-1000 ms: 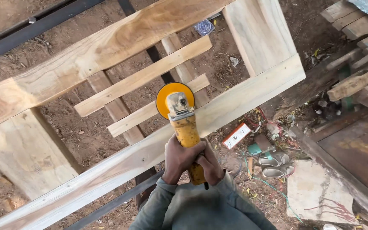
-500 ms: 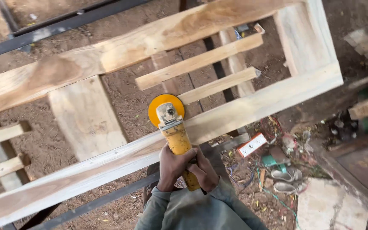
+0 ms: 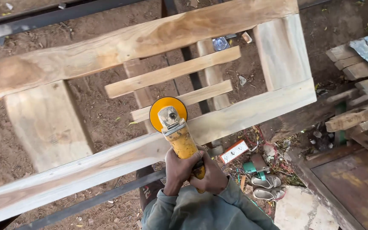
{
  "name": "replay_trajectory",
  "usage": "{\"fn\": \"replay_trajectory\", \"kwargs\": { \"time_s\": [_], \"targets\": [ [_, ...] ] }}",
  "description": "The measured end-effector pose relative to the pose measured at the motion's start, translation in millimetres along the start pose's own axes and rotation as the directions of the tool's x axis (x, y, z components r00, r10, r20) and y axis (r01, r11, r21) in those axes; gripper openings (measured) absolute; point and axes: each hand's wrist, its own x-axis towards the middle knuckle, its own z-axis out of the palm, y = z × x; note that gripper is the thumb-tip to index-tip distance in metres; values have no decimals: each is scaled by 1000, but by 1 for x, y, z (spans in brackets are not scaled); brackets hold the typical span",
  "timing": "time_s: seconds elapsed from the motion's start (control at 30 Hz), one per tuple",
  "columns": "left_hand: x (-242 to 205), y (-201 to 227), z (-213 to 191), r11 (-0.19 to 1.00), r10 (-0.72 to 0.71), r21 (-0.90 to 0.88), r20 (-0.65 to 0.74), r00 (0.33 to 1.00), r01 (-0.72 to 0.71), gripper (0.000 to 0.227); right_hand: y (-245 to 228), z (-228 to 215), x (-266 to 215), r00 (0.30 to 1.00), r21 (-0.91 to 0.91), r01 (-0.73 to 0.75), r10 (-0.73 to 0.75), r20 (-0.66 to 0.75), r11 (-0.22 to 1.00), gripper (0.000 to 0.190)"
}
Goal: Sanding a wooden door or window frame using an angle grinder with a sanding disc attachment.
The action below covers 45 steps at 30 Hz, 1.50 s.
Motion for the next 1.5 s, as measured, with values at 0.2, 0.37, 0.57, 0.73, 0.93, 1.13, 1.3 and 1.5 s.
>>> {"fn": "replay_trajectory", "kwargs": {
  "time_s": [0.2, 0.37, 0.57, 0.73, 0.93, 1.13, 1.3, 1.5],
  "targets": [
    [31, 14, 83, 1000, -23, 12, 50, 998, 22, 35, -11, -74, -2, 942, -174, -298, 260, -211, 939, 83],
    [51, 27, 135, 998, -45, 39, 139, 989, 40, 35, 21, -129, -11, 963, -179, -127, 78, -256, 976, 80],
    [71, 35, 173, 982, -45, 187, 145, 988, 17, 44, 43, -166, -13, 939, -58, -176, 150, -310, 983, 69],
    [70, 44, 179, 953, -11, 302, 142, 990, -33, 52, 52, -172, -13, 930, 122, -171, 201, -306, 978, 63],
    [60, 34, 154, 944, -36, 329, 142, 989, -12, 47, 55, -144, -8, 940, -123, -95, 48, -339, 988, 75],
    [57, 46, 127, 929, -40, 369, 101, 994, 0, 38, 59, -110, 4, 957, 17, 4, 1, -291, 1000, 72],
    [45, 40, 103, 911, -53, 411, 83, 995, 14, 39, 52, -81, -1, 966, 82, 0, 21, -258, 997, 68],
    [24, 42, 58, 926, -54, 377, 57, 997, 29, 38, 33, -34, 3, 976, 109, -25, 48, -213, 994, 68]
  ]
}}
